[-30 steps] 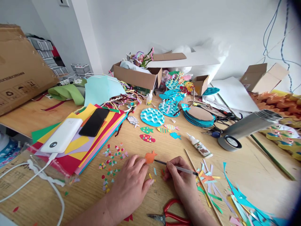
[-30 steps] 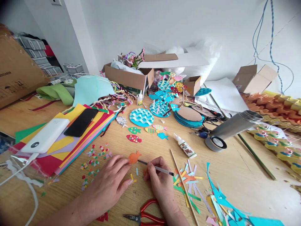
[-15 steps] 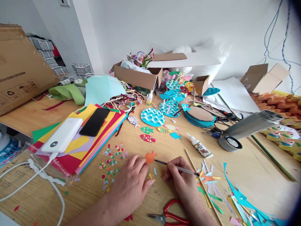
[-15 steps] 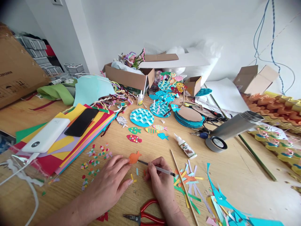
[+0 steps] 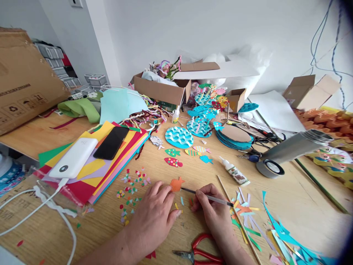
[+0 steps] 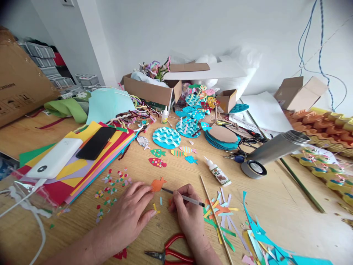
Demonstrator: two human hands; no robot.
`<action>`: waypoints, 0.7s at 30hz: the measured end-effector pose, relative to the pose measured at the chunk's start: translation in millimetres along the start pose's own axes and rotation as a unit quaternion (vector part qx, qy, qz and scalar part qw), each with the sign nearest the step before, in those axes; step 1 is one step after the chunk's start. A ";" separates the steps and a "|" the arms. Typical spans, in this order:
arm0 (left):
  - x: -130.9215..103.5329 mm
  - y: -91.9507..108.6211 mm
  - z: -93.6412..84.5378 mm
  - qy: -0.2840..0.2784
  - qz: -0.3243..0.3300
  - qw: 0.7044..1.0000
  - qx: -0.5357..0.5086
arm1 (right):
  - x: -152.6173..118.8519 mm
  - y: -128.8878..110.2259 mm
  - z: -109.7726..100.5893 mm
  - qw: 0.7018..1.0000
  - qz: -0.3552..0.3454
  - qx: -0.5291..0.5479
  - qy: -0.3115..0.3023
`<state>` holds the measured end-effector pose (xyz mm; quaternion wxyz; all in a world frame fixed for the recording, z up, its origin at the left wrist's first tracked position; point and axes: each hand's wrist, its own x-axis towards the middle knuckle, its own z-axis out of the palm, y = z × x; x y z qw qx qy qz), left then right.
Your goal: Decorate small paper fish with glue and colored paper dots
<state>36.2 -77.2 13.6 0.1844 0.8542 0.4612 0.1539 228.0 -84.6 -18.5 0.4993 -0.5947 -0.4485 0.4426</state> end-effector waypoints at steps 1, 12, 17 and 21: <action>0.2 -0.2 0.1 0.001 0.000 1.000 0.000 | 0.1 0.4 -0.2 1.000 0.000 -0.001 0.001; -0.1 -0.1 -0.8 -0.005 -0.003 1.000 -0.010 | 0.4 -1.1 -0.4 1.000 -0.003 -0.009 -0.004; 0.0 -0.4 0.3 -0.001 -0.003 1.000 -0.009 | 0.0 0.4 -0.2 1.000 -0.004 -0.006 -0.005; 0.0 -0.6 1.4 0.001 -0.002 1.000 -0.009 | -0.4 1.0 0.0 1.000 -0.004 0.000 -0.010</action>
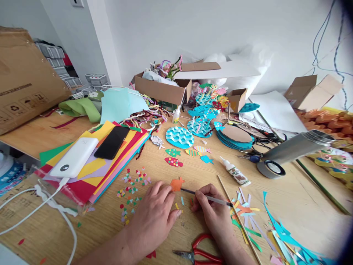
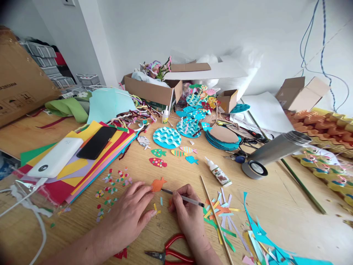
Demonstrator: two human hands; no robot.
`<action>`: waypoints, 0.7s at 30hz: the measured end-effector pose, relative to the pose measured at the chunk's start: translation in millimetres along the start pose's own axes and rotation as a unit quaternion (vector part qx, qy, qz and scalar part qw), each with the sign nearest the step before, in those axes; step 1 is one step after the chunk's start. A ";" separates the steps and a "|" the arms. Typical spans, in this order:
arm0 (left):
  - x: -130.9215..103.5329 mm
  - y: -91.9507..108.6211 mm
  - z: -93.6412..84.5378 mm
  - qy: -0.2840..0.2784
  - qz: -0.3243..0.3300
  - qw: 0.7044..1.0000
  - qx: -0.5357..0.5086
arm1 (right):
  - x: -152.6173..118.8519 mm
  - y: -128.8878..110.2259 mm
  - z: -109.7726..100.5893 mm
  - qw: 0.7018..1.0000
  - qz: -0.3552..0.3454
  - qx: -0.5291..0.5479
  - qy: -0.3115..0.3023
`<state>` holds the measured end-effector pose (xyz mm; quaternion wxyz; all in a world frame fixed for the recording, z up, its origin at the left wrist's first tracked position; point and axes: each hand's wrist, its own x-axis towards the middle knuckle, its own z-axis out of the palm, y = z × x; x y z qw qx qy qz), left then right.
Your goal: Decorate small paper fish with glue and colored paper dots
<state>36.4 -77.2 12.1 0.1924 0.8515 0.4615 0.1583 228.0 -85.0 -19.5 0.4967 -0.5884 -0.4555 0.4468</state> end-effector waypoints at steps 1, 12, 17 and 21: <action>-0.1 0.0 0.0 -0.001 0.000 1.000 0.000 | 0.0 -0.1 0.0 1.000 0.000 0.002 0.001; 0.9 0.0 -1.3 0.001 0.001 1.000 -0.001 | 0.4 -1.9 -0.2 1.000 0.004 -0.009 -0.004; 0.3 0.6 -1.9 0.005 0.002 1.000 0.000 | -0.2 -2.4 0.4 1.000 0.006 -0.008 -0.001; -0.4 0.7 -1.5 0.009 0.005 1.000 0.003 | -0.4 -3.1 0.5 1.000 0.006 -0.015 -0.008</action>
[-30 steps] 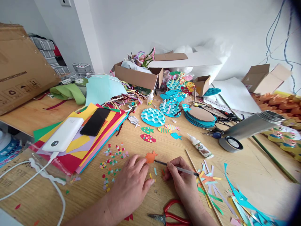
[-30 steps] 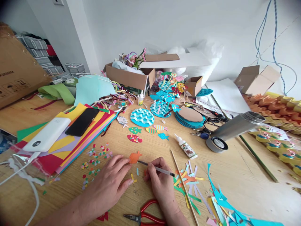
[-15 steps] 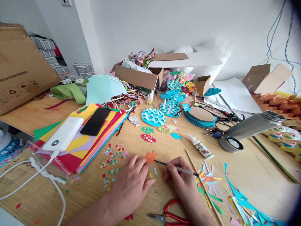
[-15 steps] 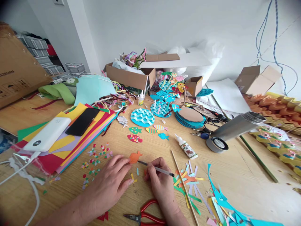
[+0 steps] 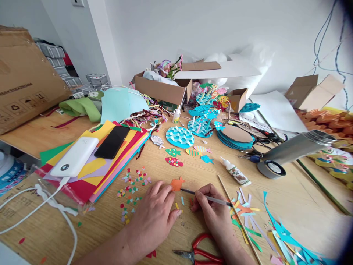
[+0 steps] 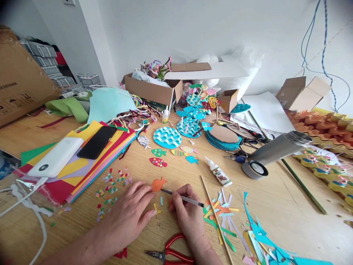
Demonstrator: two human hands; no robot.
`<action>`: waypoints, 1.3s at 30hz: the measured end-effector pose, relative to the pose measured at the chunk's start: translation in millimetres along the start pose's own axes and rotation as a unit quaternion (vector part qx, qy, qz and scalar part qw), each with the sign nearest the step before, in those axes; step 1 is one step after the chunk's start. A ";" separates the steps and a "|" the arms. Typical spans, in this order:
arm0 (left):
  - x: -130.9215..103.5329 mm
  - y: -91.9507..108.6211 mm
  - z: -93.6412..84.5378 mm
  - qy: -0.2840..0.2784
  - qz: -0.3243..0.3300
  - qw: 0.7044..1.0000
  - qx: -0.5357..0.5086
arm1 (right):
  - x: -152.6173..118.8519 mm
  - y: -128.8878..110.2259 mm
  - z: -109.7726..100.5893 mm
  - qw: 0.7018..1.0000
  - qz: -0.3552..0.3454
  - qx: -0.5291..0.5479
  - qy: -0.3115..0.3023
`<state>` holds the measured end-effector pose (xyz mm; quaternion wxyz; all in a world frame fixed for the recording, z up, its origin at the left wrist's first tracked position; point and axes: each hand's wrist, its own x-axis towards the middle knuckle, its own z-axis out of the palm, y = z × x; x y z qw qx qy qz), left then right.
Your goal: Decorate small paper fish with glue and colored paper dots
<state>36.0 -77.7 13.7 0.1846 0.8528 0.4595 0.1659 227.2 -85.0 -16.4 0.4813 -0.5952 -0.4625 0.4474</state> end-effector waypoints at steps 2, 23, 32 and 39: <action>0.0 -0.1 0.2 0.001 0.002 1.000 0.000 | 0.1 -0.1 -0.2 1.000 -0.004 -0.004 -0.001; 0.1 0.3 -0.5 -0.002 0.000 1.000 0.000 | 0.3 0.7 0.0 1.000 -0.010 -0.006 -0.005; -0.1 0.1 -0.3 -0.005 0.000 1.000 0.000 | 0.9 3.3 -0.4 1.000 -0.006 -0.006 -0.006; -0.4 0.0 -0.6 -0.005 0.002 1.000 0.001 | 0.3 0.3 0.2 1.000 -0.006 -0.011 -0.009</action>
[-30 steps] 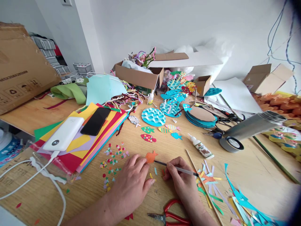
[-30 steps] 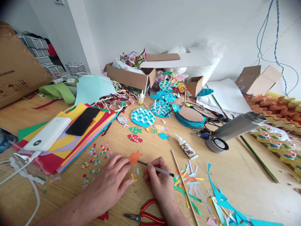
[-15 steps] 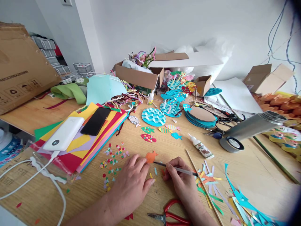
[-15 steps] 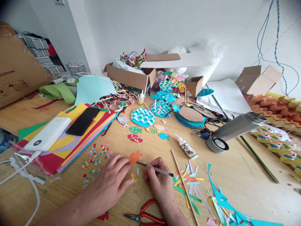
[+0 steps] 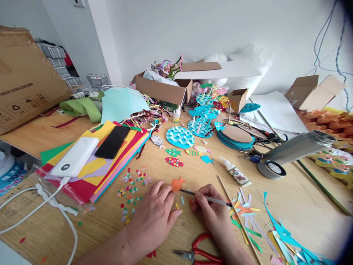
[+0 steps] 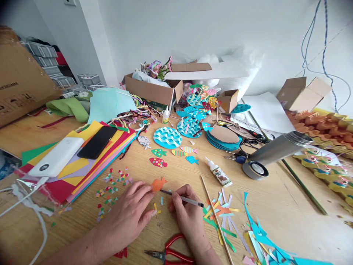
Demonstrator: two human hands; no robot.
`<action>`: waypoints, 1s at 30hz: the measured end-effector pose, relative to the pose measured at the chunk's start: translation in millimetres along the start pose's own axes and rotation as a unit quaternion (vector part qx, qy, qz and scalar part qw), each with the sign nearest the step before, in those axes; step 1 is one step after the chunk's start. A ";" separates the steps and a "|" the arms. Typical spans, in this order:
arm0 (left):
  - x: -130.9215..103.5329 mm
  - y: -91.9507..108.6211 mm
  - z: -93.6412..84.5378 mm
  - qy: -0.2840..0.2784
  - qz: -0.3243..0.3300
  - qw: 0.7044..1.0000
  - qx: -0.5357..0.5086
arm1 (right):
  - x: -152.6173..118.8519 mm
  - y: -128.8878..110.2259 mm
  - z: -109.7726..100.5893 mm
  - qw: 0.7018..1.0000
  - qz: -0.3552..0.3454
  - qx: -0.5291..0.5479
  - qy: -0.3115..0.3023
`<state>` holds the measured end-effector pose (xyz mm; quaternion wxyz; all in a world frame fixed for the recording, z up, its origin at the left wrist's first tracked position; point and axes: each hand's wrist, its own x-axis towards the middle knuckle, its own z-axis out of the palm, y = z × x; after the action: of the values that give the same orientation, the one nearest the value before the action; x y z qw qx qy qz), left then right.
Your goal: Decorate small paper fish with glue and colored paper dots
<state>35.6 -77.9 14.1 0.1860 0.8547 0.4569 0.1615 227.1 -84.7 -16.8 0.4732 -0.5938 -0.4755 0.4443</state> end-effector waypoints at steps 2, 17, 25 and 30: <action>0.2 -0.2 0.0 0.003 0.002 1.000 0.001 | 0.1 -0.6 -0.1 1.000 0.001 -0.002 0.001; 0.9 -0.7 0.6 0.002 0.002 1.000 0.006 | -0.1 1.0 -1.0 1.000 -0.006 0.001 -0.007; 0.8 -0.2 -0.5 0.003 0.001 1.000 0.003 | -0.9 -1.4 0.4 1.000 -0.006 0.014 -0.007; 1.1 -0.4 0.0 -0.005 -0.001 1.000 0.006 | -0.6 -1.2 1.8 1.000 0.000 0.001 0.006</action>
<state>35.9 -76.8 14.1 0.1835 0.8562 0.4578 0.1539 225.1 -84.9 -15.8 0.4762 -0.5962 -0.4723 0.4413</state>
